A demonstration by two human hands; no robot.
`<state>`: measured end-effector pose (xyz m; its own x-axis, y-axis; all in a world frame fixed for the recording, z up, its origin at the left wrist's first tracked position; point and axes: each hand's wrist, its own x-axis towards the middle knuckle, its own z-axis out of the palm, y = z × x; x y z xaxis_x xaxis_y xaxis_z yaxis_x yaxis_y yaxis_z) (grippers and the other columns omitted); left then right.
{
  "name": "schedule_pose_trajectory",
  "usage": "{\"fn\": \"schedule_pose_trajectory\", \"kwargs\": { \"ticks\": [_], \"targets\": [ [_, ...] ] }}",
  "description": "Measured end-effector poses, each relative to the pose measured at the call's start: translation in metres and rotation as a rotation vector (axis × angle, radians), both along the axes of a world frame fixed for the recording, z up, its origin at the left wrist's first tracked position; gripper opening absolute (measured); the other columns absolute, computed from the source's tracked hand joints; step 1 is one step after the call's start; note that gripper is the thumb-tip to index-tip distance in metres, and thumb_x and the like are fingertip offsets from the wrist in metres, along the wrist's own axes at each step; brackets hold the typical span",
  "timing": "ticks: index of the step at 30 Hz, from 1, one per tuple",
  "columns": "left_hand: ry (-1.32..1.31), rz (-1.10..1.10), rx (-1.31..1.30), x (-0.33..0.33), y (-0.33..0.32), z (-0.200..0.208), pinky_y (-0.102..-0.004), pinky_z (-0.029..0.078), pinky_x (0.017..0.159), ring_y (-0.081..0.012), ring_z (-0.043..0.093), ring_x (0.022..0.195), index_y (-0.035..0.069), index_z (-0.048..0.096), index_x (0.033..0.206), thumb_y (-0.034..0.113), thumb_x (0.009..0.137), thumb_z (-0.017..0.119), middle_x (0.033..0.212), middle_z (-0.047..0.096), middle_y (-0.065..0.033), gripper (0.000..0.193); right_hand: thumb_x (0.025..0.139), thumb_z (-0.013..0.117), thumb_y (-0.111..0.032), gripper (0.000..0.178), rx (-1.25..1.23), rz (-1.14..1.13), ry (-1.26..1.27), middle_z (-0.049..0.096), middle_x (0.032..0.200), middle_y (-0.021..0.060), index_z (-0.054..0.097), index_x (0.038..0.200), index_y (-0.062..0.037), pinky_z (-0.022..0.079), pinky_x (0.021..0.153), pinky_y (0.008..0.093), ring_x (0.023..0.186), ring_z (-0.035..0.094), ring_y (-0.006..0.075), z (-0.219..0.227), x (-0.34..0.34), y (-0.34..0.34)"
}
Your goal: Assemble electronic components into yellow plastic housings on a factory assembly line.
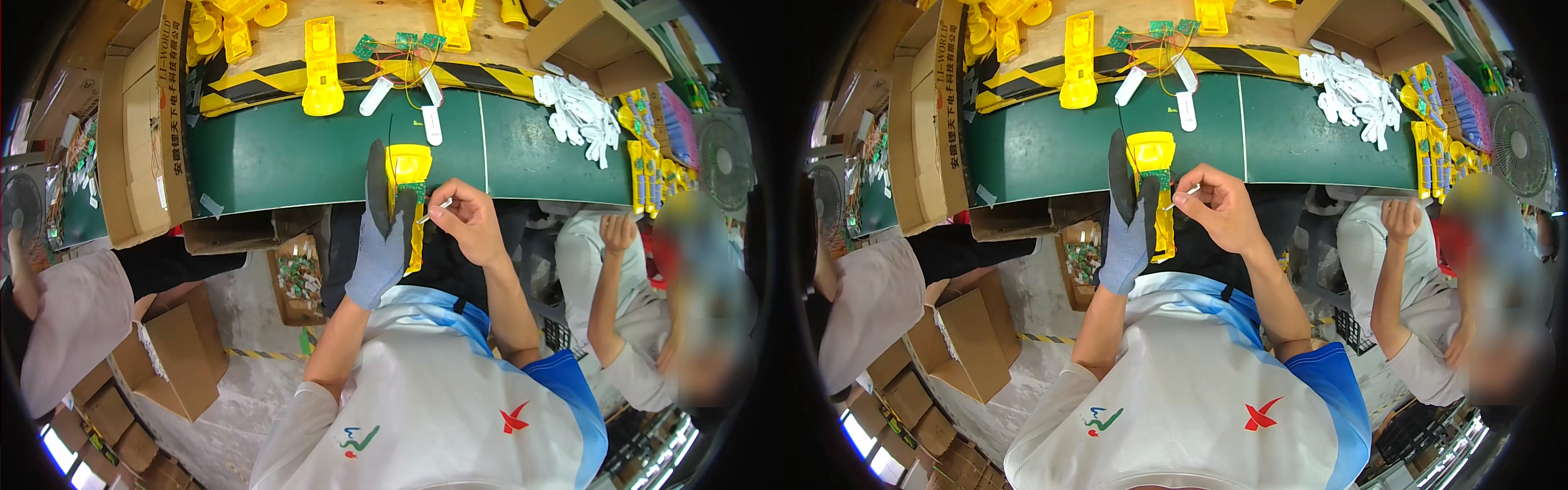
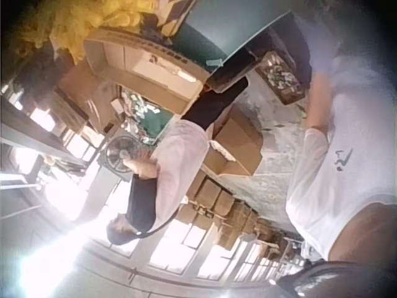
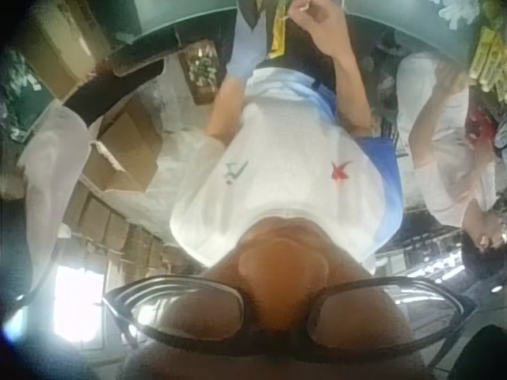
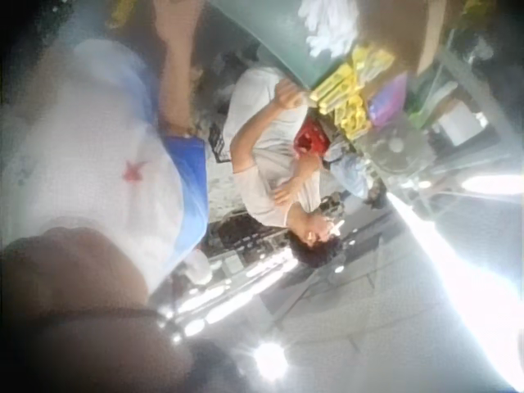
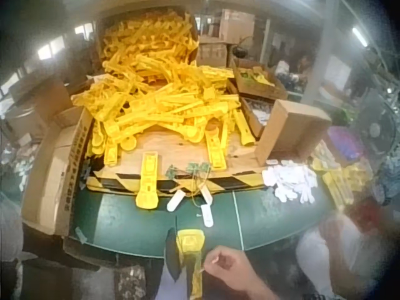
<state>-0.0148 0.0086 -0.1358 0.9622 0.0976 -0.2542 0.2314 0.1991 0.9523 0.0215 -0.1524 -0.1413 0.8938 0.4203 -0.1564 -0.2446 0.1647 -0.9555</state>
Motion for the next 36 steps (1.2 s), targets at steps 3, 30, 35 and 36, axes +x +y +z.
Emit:
{"fn": "schedule_pose_trajectory", "kwargs": {
  "ticks": [3,30,35,36],
  "targets": [
    [-0.073,0.031,-0.005,0.001,-0.002,0.01,-0.0276,0.051,0.075,-0.0141,0.061,0.086,0.006,0.03,0.15,0.011,0.099,0.053,0.103,0.062,-0.0081,0.056,0.091,0.069,-0.005,0.013,0.012,-0.038,-0.02,0.059,0.086,-0.0008,0.06,0.1,-0.0008,0.045,0.068,0.0204,0.075,0.054,0.0037,0.002,0.001,0.001],
    [-0.211,0.013,0.308,0.011,-0.005,-0.003,-0.0425,0.051,0.076,-0.0412,0.062,0.09,0.002,0.052,0.118,0.007,0.09,0.057,0.103,0.06,-0.0215,0.029,0.09,0.066,0.006,0.035,-0.126,-0.232,-0.238,0.067,0.119,0.014,0.065,0.125,0.0013,0.054,0.087,0.0249,0.1,0.066,0.0154,0.002,-0.009,0.021],
    [-0.24,0.02,0.291,0.013,-0.006,-0.013,-0.0385,0.051,0.075,-0.0347,0.063,0.086,0.002,0.052,0.118,0.006,0.091,0.056,0.1,0.061,-0.0181,0.028,0.092,0.064,0.004,0.033,-0.096,-0.281,-0.19,0.063,0.122,0.0118,0.064,0.125,0.0023,0.053,0.087,0.024,0.101,0.065,0.0141,-0.001,-0.008,0.024],
    [-0.252,0.035,0.258,0.013,-0.006,-0.014,-0.0365,0.051,0.074,-0.0304,0.063,0.085,0.002,0.052,0.118,0.006,0.091,0.056,0.099,0.062,-0.016,0.028,0.092,0.064,0.004,0.032,-0.077,-0.308,-0.159,0.061,0.123,0.0112,0.065,0.125,0.0026,0.053,0.087,0.0239,0.101,0.065,0.0135,-0.001,-0.009,0.025]
  ]
}}
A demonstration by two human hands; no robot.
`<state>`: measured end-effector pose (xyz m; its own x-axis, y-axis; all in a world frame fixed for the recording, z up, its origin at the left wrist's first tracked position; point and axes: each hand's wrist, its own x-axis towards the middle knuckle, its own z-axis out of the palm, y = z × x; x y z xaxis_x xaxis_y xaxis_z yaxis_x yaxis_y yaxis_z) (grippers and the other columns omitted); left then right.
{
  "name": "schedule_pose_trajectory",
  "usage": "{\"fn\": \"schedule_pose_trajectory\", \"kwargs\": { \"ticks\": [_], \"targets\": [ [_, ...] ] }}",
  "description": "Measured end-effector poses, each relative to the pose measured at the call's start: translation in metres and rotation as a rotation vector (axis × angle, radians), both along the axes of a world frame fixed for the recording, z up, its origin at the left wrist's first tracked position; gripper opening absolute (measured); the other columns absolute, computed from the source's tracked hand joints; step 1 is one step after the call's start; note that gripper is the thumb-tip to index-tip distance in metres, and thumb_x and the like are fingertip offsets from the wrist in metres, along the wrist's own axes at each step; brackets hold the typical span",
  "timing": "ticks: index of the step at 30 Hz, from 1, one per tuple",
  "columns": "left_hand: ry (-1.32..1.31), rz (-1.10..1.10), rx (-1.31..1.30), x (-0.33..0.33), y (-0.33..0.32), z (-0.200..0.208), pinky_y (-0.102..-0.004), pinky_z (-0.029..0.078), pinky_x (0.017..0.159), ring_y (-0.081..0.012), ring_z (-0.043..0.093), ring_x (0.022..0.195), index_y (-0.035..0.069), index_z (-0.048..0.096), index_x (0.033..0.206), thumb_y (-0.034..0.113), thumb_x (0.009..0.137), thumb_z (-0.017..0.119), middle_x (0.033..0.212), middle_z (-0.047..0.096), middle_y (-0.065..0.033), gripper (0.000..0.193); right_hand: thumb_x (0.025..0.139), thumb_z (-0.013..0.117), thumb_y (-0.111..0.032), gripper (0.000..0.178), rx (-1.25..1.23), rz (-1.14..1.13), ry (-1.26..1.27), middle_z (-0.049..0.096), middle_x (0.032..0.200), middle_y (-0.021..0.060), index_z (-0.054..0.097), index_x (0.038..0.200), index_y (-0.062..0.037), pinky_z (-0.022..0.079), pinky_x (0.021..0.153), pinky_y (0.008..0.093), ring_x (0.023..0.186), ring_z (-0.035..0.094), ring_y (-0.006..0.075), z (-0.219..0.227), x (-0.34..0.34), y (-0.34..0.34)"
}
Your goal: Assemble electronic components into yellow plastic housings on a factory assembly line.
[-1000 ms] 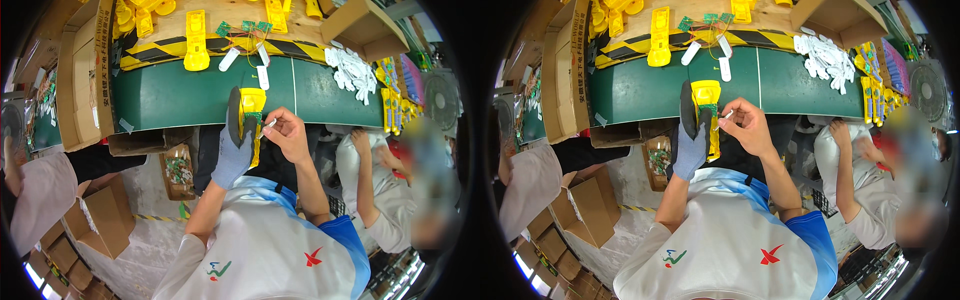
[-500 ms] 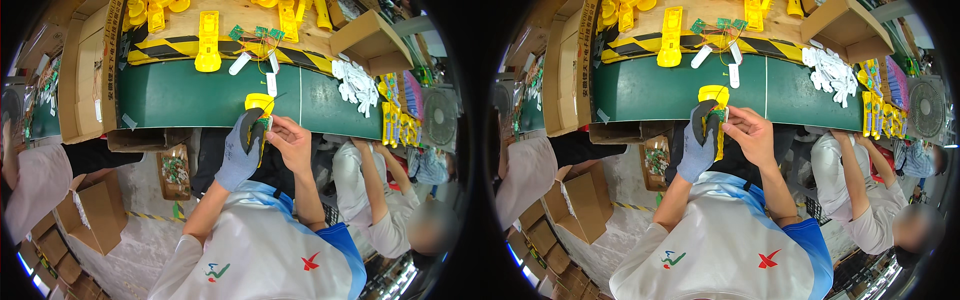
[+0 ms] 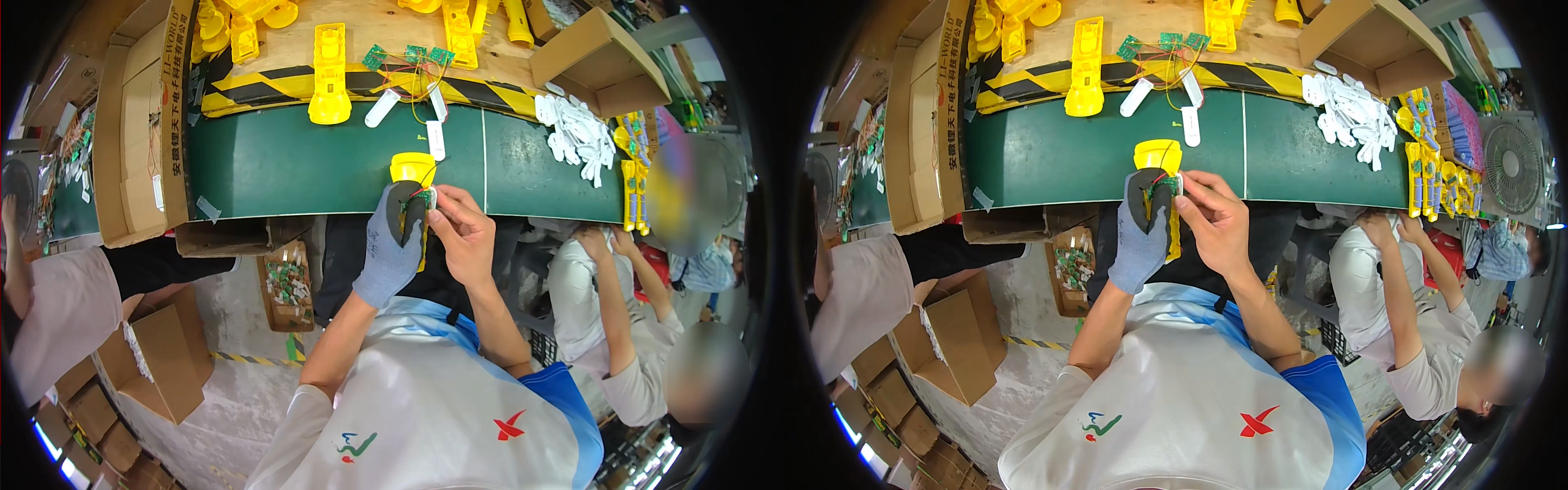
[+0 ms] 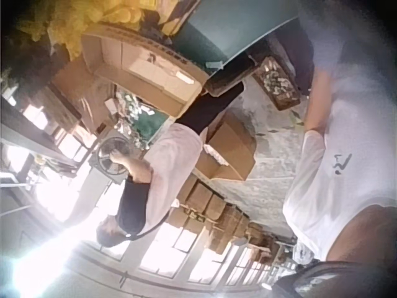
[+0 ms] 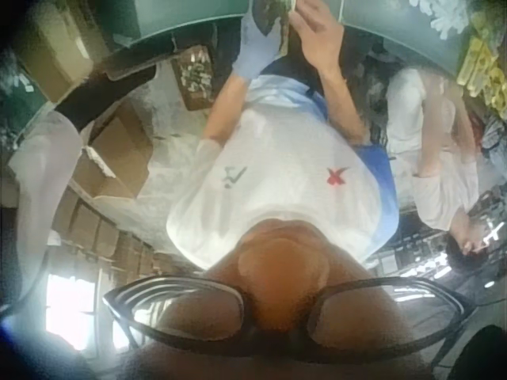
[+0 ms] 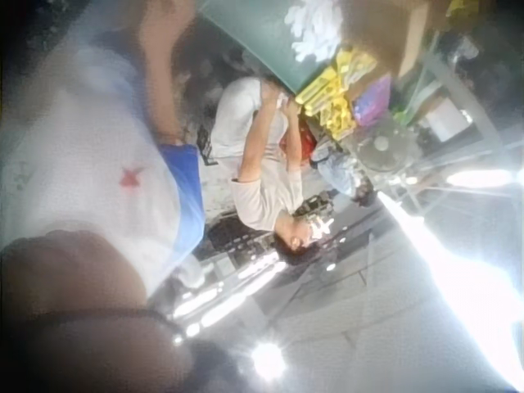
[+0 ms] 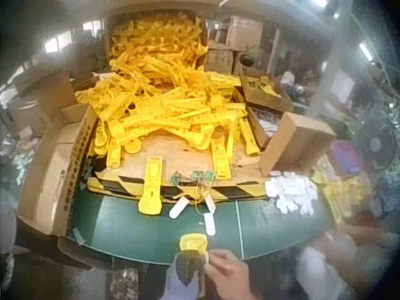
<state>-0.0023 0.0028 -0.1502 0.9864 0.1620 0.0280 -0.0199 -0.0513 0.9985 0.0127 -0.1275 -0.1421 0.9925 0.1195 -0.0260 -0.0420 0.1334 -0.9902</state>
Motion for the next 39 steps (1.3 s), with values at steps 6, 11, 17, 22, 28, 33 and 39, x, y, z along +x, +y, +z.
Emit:
{"fn": "schedule_pose_trajectory", "kwargs": {
  "ticks": [6,11,17,22,28,33,39],
  "targets": [
    [0.019,0.046,-0.132,-0.001,0.001,-0.003,-0.0324,0.05,0.076,-0.0186,0.061,0.086,0.003,0.055,0.115,0.008,0.092,0.058,0.098,0.063,-0.0101,0.024,0.092,0.064,0.003,0.032,0.007,0.004,0.0,0.059,0.123,0.0105,0.065,0.124,0.0023,0.053,0.084,0.0223,0.098,0.065,0.0128,-0.001,-0.001,0.003],
    [-0.045,0.021,-0.062,0.006,-0.008,0.002,-0.0338,0.05,0.077,-0.0217,0.064,0.089,0.002,0.056,0.114,0.006,0.089,0.061,0.099,0.064,-0.0121,0.027,0.09,0.065,0.001,0.031,-0.238,-0.047,-0.09,0.062,0.119,0.0133,0.066,0.121,0.0038,0.05,0.079,0.0231,0.093,0.066,0.016,0.009,0.001,-0.003],
    [0.022,0.11,-0.086,0.005,-0.023,-0.004,-0.0344,0.047,0.095,-0.021,0.057,0.108,0.001,0.051,0.125,0.005,0.09,0.061,0.118,0.059,-0.0119,0.037,0.092,0.06,-0.018,0.062,-0.566,0.153,-0.355,0.04,0.141,0.0252,0.038,0.148,-0.0014,0.043,0.103,0.0416,0.121,0.052,0.0408,0.021,-0.007,-0.02],
    [0.117,-0.424,-0.403,0.003,-0.047,0.037,-0.0381,0.025,0.118,-0.0233,0.025,0.145,0.005,0.007,0.157,0.028,0.101,0.051,0.158,0.022,-0.0096,0.075,0.086,0.069,-0.029,0.092,-0.588,0.082,-0.231,0.031,0.149,0.027,0.014,0.157,-0.0081,0.041,0.105,0.0459,0.131,0.042,0.0474,0.061,-0.02,-0.053],
    [-0.037,-0.713,-0.125,0.003,-0.038,0.045,-0.0403,0.027,0.116,-0.0306,0.037,0.141,-0.003,0.018,0.154,0.007,0.086,0.066,0.153,0.034,-0.0225,0.083,0.076,0.08,-0.024,0.082,-0.721,-0.084,0.091,0.059,0.122,0.017,0.036,0.143,-0.0038,0.047,0.095,0.0385,0.111,0.06,0.0291,0.085,-0.022,-0.121],
    [-0.01,-0.49,-0.082,0.006,0.0,0.02,-0.0388,0.04,0.107,-0.0293,0.055,0.127,-0.005,0.035,0.146,-0.003,0.082,0.06,0.137,0.055,-0.0223,0.068,0.08,0.078,-0.021,0.056,-0.684,-0.66,-0.206,0.066,0.103,0.0122,0.053,0.125,-0.0011,0.052,0.081,0.0362,0.085,0.064,0.0227,0.044,0.018,-0.247],
    [-0.051,-0.031,0.146,0.01,0.044,0.015,-0.0367,0.048,0.095,-0.0304,0.066,0.106,-0.001,0.06,0.126,-0.001,0.088,0.054,0.125,0.064,-0.0178,0.039,0.084,0.075,-0.033,0.059,-1.377,-0.784,-0.267,0.065,0.122,0.0219,0.058,0.132,-0.0055,0.049,0.096,0.0423,0.113,0.062,0.0371,0.005,0.066,-0.35]
  ]
}}
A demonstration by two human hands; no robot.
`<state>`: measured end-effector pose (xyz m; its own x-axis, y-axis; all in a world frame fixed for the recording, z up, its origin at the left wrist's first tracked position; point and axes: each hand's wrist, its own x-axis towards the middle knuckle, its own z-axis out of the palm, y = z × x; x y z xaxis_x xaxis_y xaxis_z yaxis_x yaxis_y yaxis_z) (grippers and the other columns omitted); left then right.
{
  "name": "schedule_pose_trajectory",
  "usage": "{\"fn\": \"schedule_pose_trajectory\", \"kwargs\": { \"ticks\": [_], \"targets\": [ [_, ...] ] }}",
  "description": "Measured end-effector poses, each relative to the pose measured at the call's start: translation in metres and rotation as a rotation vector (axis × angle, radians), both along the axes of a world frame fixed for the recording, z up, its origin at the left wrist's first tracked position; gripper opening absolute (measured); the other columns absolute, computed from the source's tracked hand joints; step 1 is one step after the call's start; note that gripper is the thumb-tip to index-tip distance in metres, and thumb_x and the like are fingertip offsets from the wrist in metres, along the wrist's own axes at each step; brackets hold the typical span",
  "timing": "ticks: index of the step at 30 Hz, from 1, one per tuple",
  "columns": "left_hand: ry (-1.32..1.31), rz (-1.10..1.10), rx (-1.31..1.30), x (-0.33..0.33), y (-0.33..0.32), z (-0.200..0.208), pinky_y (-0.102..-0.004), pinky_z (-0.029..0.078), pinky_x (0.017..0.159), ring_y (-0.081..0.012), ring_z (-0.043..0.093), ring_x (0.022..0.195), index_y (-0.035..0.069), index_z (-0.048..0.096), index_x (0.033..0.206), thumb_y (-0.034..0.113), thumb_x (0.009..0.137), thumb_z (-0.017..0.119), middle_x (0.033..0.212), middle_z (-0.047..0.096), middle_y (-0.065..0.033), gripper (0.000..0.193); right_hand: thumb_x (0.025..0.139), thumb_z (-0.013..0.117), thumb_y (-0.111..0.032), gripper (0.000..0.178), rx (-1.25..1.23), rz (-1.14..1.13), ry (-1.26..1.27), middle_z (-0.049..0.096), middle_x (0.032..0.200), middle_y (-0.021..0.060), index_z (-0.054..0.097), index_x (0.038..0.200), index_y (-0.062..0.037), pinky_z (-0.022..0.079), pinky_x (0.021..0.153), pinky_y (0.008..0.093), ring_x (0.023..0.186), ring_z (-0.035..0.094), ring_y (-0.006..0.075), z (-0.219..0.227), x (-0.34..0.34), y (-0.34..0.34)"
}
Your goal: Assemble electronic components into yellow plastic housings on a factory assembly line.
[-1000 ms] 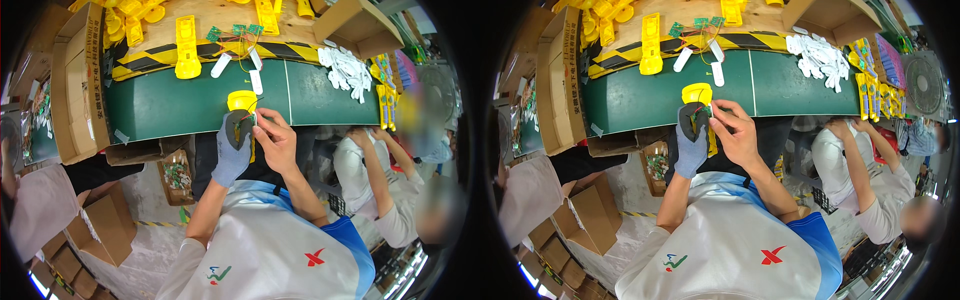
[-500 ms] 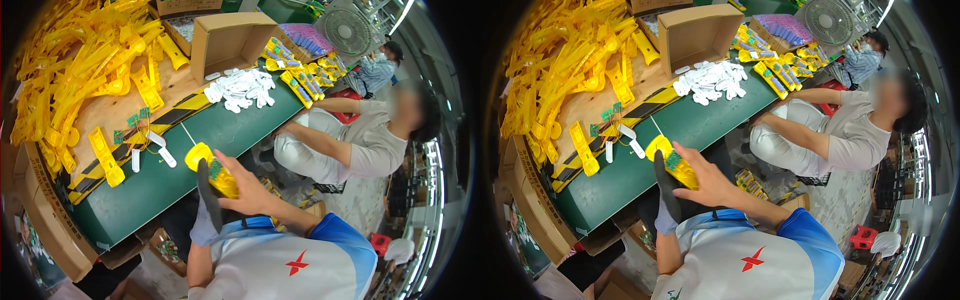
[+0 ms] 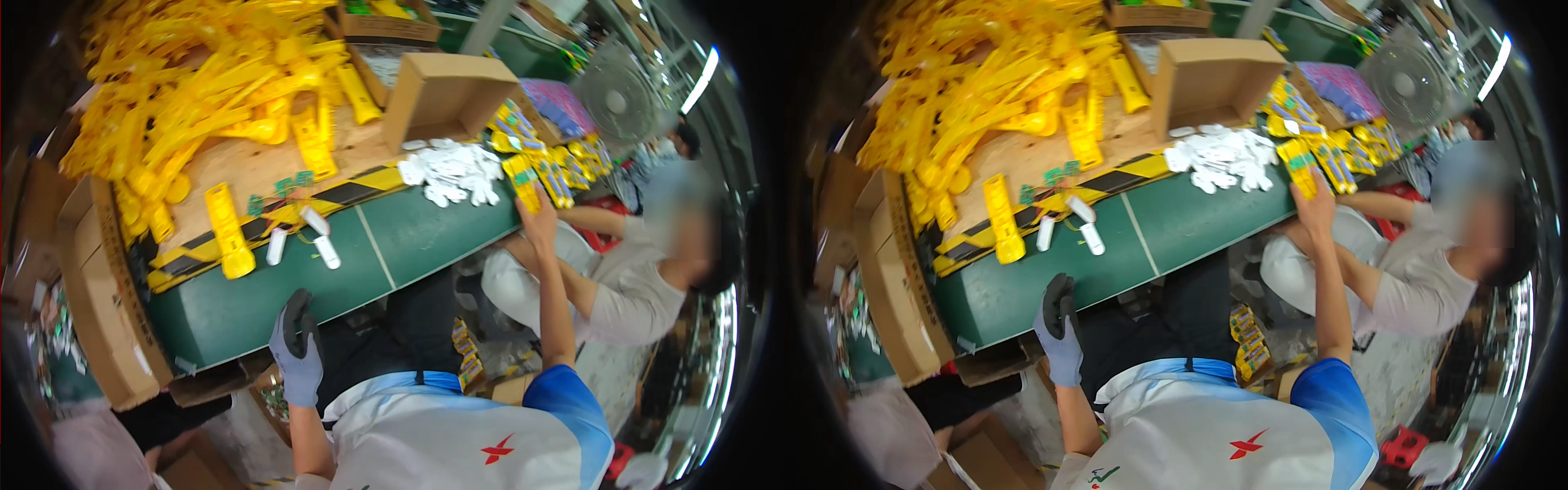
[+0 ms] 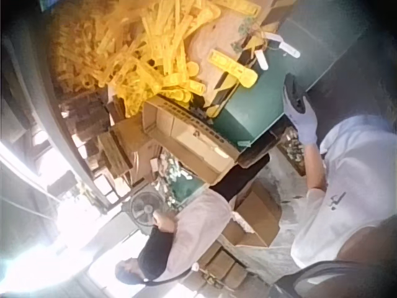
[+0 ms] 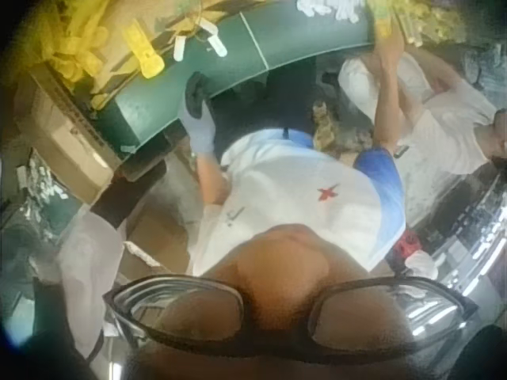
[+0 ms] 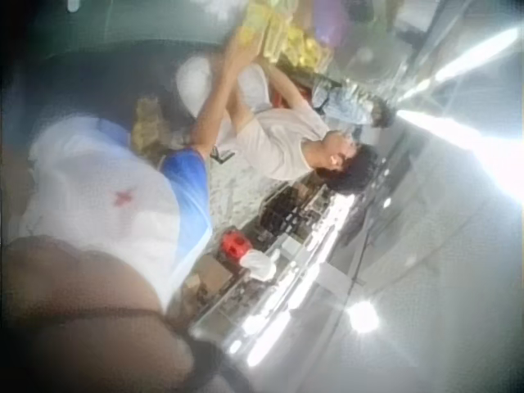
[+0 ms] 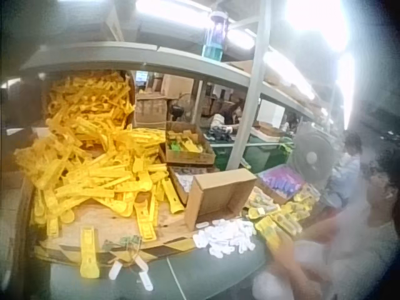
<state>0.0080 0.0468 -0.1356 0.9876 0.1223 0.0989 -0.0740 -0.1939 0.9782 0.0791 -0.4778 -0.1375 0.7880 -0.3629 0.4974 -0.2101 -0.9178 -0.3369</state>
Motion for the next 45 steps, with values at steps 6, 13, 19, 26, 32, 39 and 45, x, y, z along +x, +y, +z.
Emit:
{"fn": "schedule_pose_trajectory", "kwargs": {
  "ticks": [6,13,19,26,32,39,45],
  "targets": [
    [-0.182,0.075,0.359,0.028,0.01,0.033,-0.0445,0.047,0.095,-0.0405,0.058,0.108,0.004,0.061,0.125,0.007,0.081,0.069,0.118,0.063,-0.0187,0.045,0.087,0.073,-0.025,0.052,-0.183,0.016,-0.064,0.059,0.123,0.0221,0.058,0.132,-0.004,0.043,0.101,0.0442,0.118,0.053,0.039,-0.01,0.0,-0.005],
    [0.139,0.41,1.016,0.103,0.035,0.043,-0.0502,0.041,0.102,-0.0407,0.049,0.122,0.01,0.035,0.149,0.028,0.077,0.079,0.13,0.054,-0.0219,0.087,0.089,0.069,-0.012,0.036,0.086,0.144,-0.3,0.062,0.115,0.0173,0.062,0.122,-0.0018,0.046,0.096,0.04,0.108,0.058,0.034,-0.008,-0.006,0.12],
    [0.03,0.456,0.814,0.074,0.067,0.021,-0.0455,0.046,0.099,-0.0412,0.055,0.12,0.003,0.037,0.146,0.025,0.076,0.079,0.135,0.053,-0.0253,0.085,0.086,0.069,-0.011,0.027,0.57,0.703,0.019,0.067,0.104,0.0129,0.067,0.111,-0.0023,0.05,0.088,0.036,0.098,0.064,0.0312,0.028,-0.001,0.286],
    [-0.465,0.759,0.222,-0.002,0.108,0.022,-0.0414,0.048,0.094,-0.0289,0.061,0.105,0.001,0.025,0.152,0.008,0.072,0.082,0.122,0.061,-0.0189,0.098,0.085,0.072,-0.022,0.034,0.469,0.674,0.079,0.068,0.101,0.0113,0.067,0.113,-0.0043,0.053,0.079,0.04,0.091,0.066,0.0301,0.036,0.066,0.33],
    [-0.498,0.625,-0.416,-0.051,0.117,0.018,-0.0452,0.047,0.097,-0.0281,0.06,0.104,0.01,0.033,0.15,0.06,0.088,0.063,0.112,0.06,-0.0158,0.085,0.084,0.072,-0.035,0.039,0.354,0.548,0.306,0.071,0.085,0.0128,0.07,0.109,-0.0048,0.054,0.072,0.0447,0.079,0.069,0.034,0.046,0.124,0.34],
    [0.331,0.032,-1.133,-0.098,0.043,-0.016,-0.0393,0.057,0.082,-0.0262,0.068,0.093,0.008,0.047,0.136,0.054,0.093,0.06,0.113,0.065,-0.0143,0.065,0.085,0.07,-0.033,0.029,0.109,0.566,0.282,0.072,0.082,0.0145,0.073,0.1,-0.0082,0.054,0.07,0.0459,0.078,0.069,0.0339,0.041,0.141,0.374],
    [0.574,-0.302,-0.816,-0.144,-0.002,-0.045,-0.0323,0.054,0.08,-0.0183,0.065,0.089,0.004,0.047,0.136,0.02,0.092,0.07,0.108,0.066,-0.0104,0.052,0.085,0.073,-0.02,0.021,0.3,0.84,-0.086,0.072,0.085,0.013,0.071,0.101,-0.006,0.054,0.066,0.0369,0.073,0.07,0.025,0.044,0.136,0.374]
  ]
}}
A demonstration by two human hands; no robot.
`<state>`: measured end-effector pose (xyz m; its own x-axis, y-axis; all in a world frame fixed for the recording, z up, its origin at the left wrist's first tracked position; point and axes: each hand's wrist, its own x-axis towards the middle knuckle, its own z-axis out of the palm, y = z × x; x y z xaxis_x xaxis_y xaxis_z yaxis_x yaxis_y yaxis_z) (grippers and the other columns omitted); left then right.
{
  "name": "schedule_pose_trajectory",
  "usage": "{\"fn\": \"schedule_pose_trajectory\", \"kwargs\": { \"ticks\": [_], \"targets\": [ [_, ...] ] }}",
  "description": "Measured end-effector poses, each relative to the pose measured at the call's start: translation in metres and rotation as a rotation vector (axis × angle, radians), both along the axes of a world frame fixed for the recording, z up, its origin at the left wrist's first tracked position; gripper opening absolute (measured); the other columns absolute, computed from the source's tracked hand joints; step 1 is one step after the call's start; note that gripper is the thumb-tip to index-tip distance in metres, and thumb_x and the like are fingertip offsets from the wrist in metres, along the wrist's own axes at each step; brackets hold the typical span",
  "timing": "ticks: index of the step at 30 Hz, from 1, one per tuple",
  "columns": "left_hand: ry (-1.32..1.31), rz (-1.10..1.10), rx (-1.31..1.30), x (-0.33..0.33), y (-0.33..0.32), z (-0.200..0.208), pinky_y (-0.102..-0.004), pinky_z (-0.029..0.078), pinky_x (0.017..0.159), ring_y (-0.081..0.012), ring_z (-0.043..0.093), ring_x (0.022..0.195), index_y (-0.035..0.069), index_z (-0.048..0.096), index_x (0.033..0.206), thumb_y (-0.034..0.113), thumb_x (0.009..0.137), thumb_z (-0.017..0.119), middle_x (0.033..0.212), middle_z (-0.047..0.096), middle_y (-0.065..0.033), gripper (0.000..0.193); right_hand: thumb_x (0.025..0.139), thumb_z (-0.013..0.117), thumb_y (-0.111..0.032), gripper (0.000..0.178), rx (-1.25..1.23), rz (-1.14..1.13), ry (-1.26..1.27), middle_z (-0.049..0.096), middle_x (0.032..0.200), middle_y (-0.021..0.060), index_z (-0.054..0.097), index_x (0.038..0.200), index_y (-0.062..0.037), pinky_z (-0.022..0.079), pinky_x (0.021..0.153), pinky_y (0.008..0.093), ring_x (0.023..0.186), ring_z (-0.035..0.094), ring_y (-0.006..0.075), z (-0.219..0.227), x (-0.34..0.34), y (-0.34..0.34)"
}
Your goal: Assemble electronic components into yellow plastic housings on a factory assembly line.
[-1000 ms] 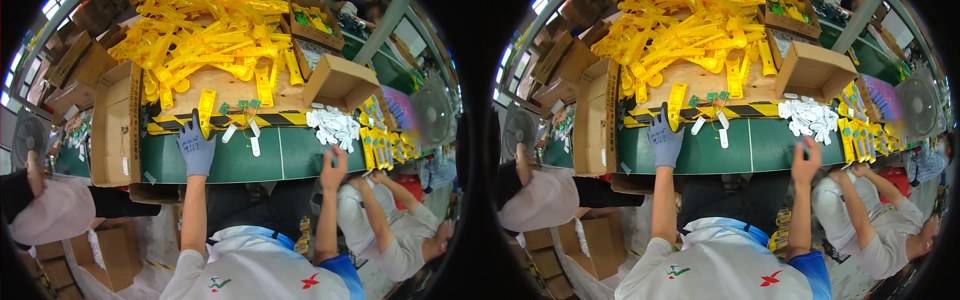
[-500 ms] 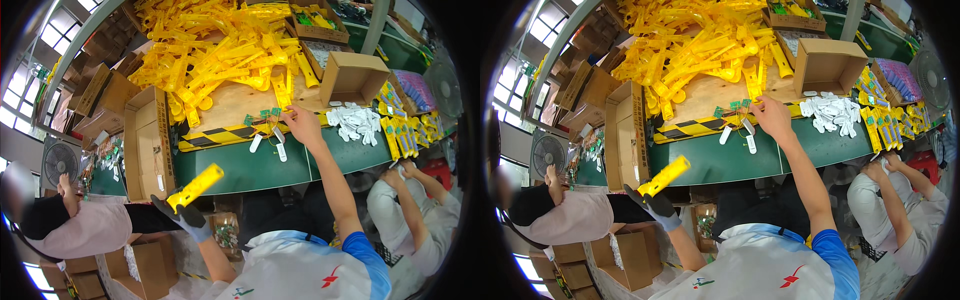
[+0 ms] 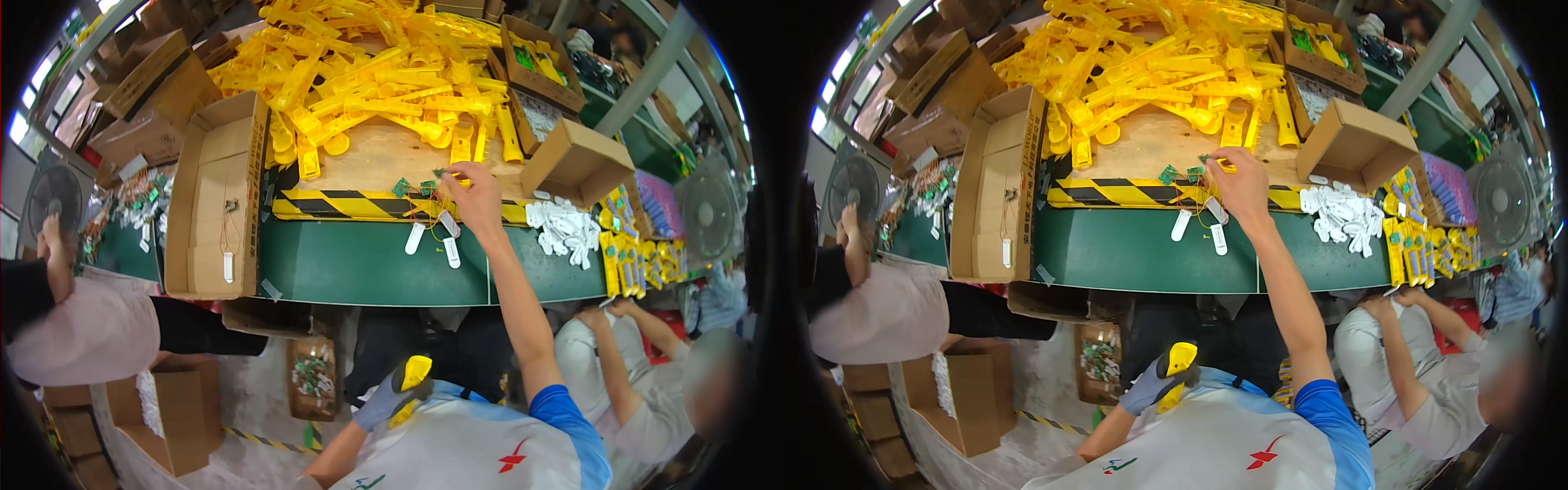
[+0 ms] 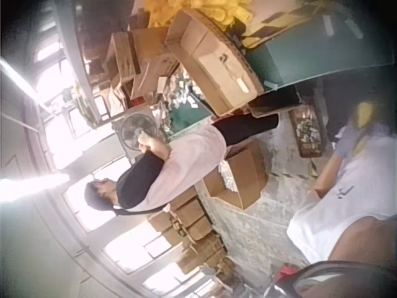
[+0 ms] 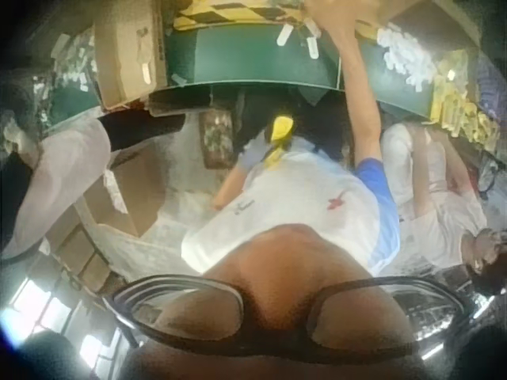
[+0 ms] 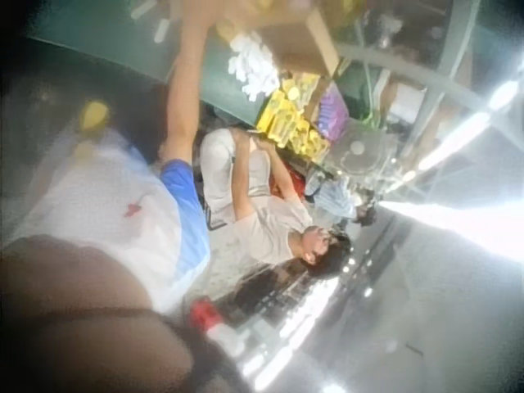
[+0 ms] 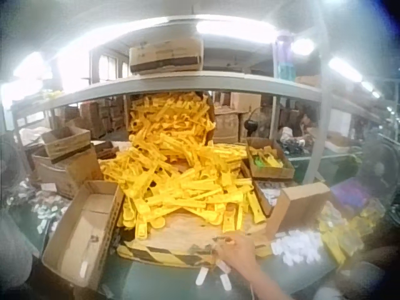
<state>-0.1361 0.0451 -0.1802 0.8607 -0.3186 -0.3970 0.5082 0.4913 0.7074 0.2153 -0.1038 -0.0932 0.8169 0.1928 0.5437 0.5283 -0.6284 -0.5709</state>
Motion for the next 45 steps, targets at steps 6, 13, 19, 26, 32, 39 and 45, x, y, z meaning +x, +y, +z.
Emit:
{"fn": "schedule_pose_trajectory", "kwargs": {
  "ticks": [6,13,19,26,32,39,45],
  "targets": [
    [0.01,-0.374,0.408,0.007,0.03,0.01,-0.0302,0.049,0.091,-0.0133,0.059,0.103,0.003,0.058,0.121,0.013,0.082,0.078,0.116,0.062,-0.0077,0.045,0.092,0.067,-0.005,0.011,0.789,0.127,0.169,0.071,0.102,0.0148,0.065,0.1,0.002,0.053,0.064,0.0232,0.081,0.071,0.0157,0.03,-0.019,-0.009],
    [-0.447,0.691,0.765,0.085,0.03,0.044,-0.0337,0.049,0.092,-0.0215,0.065,0.102,0.0,0.062,0.115,0.008,0.073,0.083,0.108,0.069,-0.0119,0.047,0.087,0.07,0.001,0.008,0.595,0.294,0.136,0.07,0.109,0.0188,0.066,0.094,0.0032,0.056,0.067,0.0245,0.085,0.072,0.0187,0.074,-0.082,-0.025],
    [-0.446,0.74,0.744,0.165,0.012,0.119,-0.0369,0.046,0.094,-0.0271,0.058,0.106,-0.003,0.049,0.124,0.009,0.069,0.086,0.115,0.058,-0.0154,0.068,0.075,0.075,0.001,0.015,0.038,0.317,-0.216,0.072,0.103,0.01,0.066,0.087,-0.0034,0.056,0.073,0.03,0.081,0.071,0.0237,0.124,-0.117,-0.035],
    [-0.502,0.51,0.399,0.172,-0.016,0.139,-0.0279,0.052,0.076,-0.015,0.062,0.091,0.001,0.058,0.116,0.002,0.068,0.083,0.106,0.065,-0.007,0.054,0.073,0.075,-0.002,0.023,-0.133,0.422,-0.298,0.071,0.104,0.0064,0.068,0.094,-0.0067,0.057,0.074,0.034,0.088,0.069,0.0242,0.127,-0.138,-0.051],
    [-0.55,0.293,0.449,0.162,-0.014,0.12,-0.0328,0.053,0.086,-0.0189,0.065,0.099,0.002,0.058,0.123,0.005,0.07,0.083,0.11,0.067,-0.0078,0.059,0.076,0.064,0.002,0.056,-0.133,0.581,-0.197,0.064,0.098,0.0061,0.059,0.131,-0.0102,0.054,0.08,0.0351,0.088,0.062,0.0249,0.124,-0.155,-0.066],
    [-0.319,0.351,0.075,0.163,-0.028,0.116,-0.0404,0.056,0.086,-0.0263,0.067,0.101,0.004,0.045,0.136,-0.005,0.083,0.069,0.119,0.062,-0.0138,0.058,0.076,0.068,0.002,0.036,0.251,0.214,-0.335,0.066,0.111,0.0127,0.067,0.112,-0.0047,0.054,0.086,0.0356,0.099,0.066,0.0275,0.103,-0.151,-0.08],
    [-0.408,0.39,0.261,0.167,-0.019,0.097,-0.0311,0.054,0.084,-0.0186,0.065,0.099,0.004,0.049,0.131,-0.005,0.076,0.077,0.111,0.064,-0.0097,0.062,0.089,0.07,-0.012,0.027,0.394,0.367,0.302,0.069,0.103,0.0129,0.066,0.112,0.0006,0.052,0.085,0.0321,0.094,0.068,0.0209,0.071,-0.146,-0.069]
  ]
}}
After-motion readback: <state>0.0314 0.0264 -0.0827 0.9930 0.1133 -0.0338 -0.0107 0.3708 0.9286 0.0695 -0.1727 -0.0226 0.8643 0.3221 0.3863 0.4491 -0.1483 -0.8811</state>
